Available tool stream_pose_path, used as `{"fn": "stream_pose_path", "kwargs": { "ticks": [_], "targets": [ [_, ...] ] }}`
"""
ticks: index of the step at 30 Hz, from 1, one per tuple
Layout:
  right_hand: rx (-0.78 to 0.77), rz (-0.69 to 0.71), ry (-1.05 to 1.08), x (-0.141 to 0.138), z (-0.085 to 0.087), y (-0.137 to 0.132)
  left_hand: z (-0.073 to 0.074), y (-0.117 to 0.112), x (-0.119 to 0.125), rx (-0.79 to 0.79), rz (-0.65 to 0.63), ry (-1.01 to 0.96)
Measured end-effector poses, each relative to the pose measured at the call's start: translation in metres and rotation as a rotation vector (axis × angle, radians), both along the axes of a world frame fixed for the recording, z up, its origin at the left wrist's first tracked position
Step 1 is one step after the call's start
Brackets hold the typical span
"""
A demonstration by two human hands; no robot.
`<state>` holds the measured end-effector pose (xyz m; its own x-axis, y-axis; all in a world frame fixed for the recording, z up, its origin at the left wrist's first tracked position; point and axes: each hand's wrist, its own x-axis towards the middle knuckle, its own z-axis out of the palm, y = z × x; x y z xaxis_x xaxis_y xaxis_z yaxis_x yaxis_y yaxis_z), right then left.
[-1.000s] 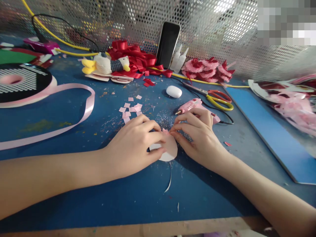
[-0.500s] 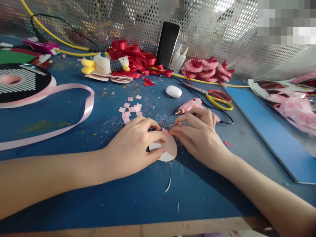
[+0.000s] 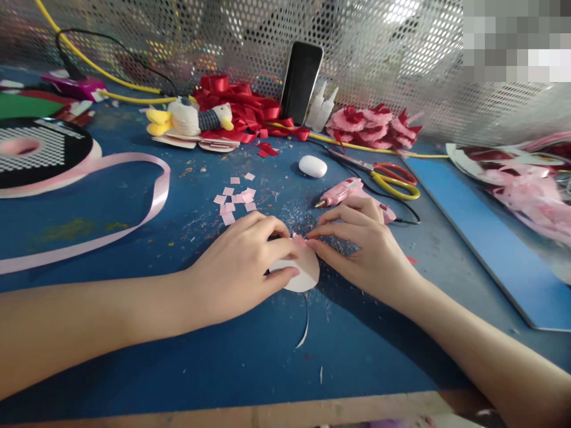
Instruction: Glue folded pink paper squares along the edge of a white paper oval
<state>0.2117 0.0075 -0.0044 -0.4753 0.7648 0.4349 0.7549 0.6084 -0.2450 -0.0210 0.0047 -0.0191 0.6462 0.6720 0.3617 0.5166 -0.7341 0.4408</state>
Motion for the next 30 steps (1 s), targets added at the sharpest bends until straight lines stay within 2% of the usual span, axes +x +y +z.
{"fn": "stream_pose_path", "kwargs": {
  "ticks": [17,22,30],
  "targets": [
    [0.055,0.052,-0.189,0.001,0.002,0.001,-0.002,0.001,0.000,-0.073,0.002,-0.033],
    [0.003,0.047,-0.141,0.004,0.002,0.003,-0.001,0.001,0.000,-0.097,0.009,-0.039],
    [-0.105,0.039,-0.020,0.005,0.013,-0.002,0.002,0.001,-0.001,-0.165,0.002,-0.086]
  ]
}}
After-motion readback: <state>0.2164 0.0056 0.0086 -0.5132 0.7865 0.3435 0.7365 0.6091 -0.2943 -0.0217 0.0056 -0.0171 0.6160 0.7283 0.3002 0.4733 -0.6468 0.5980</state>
